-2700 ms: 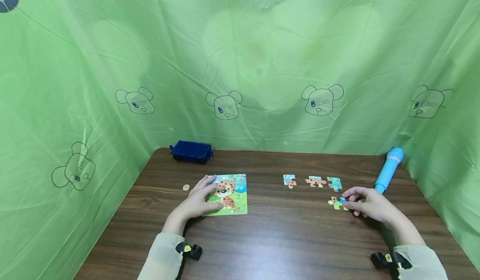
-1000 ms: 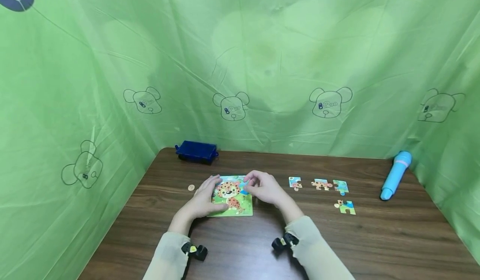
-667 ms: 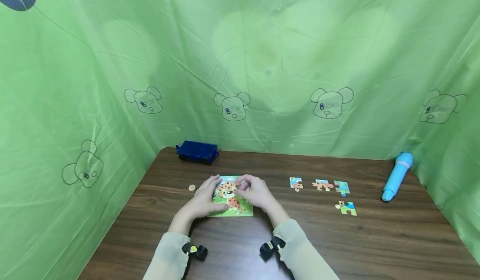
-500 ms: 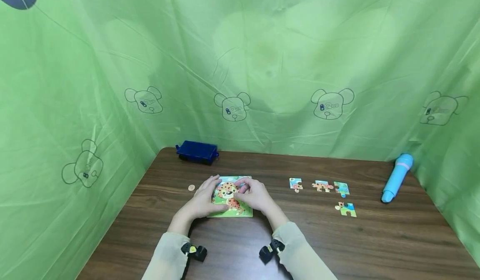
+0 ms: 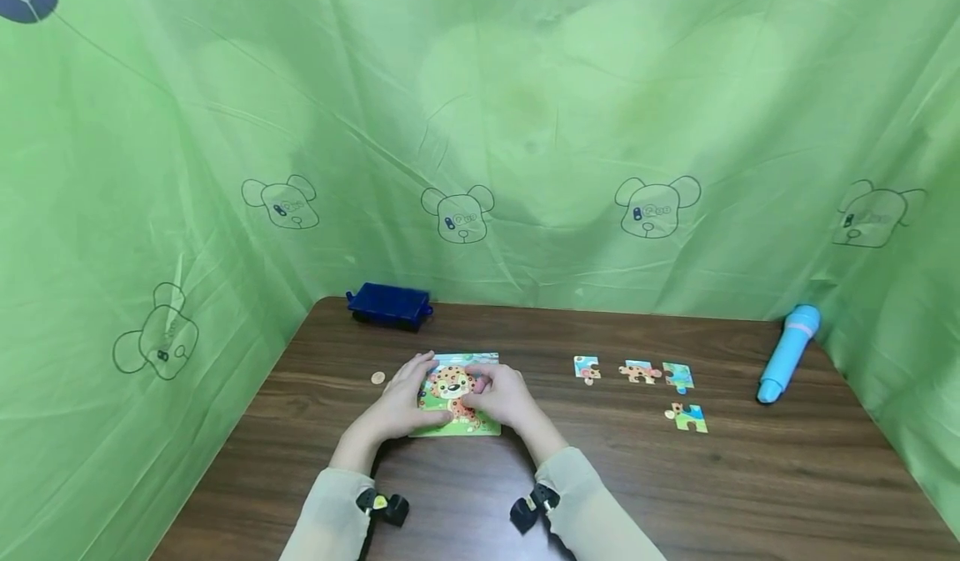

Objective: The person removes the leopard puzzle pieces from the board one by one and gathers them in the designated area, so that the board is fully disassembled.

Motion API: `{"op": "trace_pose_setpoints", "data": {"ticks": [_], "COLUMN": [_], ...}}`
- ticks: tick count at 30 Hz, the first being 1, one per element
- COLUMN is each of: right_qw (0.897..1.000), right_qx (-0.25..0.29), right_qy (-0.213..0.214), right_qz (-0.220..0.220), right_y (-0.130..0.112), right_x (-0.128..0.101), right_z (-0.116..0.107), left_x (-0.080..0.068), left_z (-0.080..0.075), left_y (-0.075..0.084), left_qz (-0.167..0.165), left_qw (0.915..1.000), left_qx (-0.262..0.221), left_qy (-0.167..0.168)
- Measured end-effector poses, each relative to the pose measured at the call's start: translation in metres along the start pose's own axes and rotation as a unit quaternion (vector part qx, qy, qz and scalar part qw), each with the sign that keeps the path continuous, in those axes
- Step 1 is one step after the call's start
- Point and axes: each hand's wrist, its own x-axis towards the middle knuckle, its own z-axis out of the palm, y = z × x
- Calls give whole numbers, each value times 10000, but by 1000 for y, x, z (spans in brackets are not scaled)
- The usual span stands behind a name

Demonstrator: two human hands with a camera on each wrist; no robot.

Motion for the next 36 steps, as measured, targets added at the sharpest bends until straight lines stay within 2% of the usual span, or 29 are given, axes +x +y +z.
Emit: {"op": "trace_pose_setpoints", "data": {"ticks": [28,36], "right_qw": [9998,9999], "right_qx": [82,18], "right_qy": [-49,-56], "right_qz": [171,92], "right_y": [-2,1], "right_x": [-1,1], "right_z": [0,2], "left_x": [0,0], "left_z": [1,0], "left_y": [2,2], "left_qz": [34,75], "left_qw": [10000,10000], "left_qx": [-35,-51], "left_qy": [37,26]}}
